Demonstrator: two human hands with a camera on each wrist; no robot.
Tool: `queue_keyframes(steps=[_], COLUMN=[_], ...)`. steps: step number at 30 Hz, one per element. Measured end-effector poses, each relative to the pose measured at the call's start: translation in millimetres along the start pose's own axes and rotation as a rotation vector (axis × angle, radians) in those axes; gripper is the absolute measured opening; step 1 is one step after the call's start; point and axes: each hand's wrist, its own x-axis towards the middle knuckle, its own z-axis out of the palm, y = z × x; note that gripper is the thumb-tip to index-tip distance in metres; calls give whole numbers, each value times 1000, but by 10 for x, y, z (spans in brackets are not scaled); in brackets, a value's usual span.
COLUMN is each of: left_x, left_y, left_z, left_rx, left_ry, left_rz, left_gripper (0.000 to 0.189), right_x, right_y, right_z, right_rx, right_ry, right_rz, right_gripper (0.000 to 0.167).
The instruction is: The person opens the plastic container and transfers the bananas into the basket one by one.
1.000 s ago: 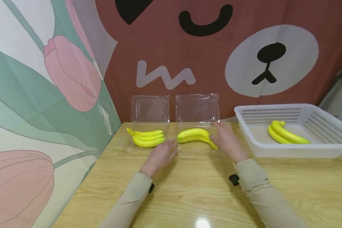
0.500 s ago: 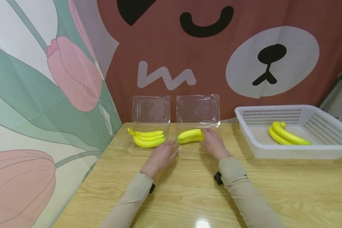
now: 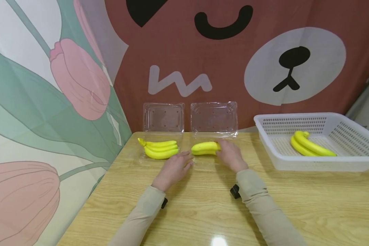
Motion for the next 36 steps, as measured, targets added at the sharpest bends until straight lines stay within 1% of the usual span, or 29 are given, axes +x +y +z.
queue_keyframes(steps=[7,11,15,20,24,27,30,36], left_x=[-5,-9,-6,3,10,10,10,6], left_y=[13,22,16,4,-2,3,6,17], left_z=[-8,-19,-17,-1,6,3,1,-8], left_rx=[1,-2,-7,-11,-8,-5,-5,-6], left_ry=[-1,-5,-10,-10,-11,-18,-21,-18], left_rz=[-5,-8,-13,-13,-12,-17,-23,-22], left_gripper=[34,34,34,34,34,34,34,33], right_x=[-20,-24,-39,-91,-124,-156,-205,-307], right_y=[-27,-41,-71,-111,-107,-77,-26,159], right_z=[-124,-223,-340,-504,-643,-745,-848,-1044], right_rx=[29,15,8,52,40,22,20,23], right_ry=[57,92,135,183,245,301,339,346], right_rz=[-5,-1,2,3,11,23,44,96], right_gripper=[46,47,48,48,46,45,45,47])
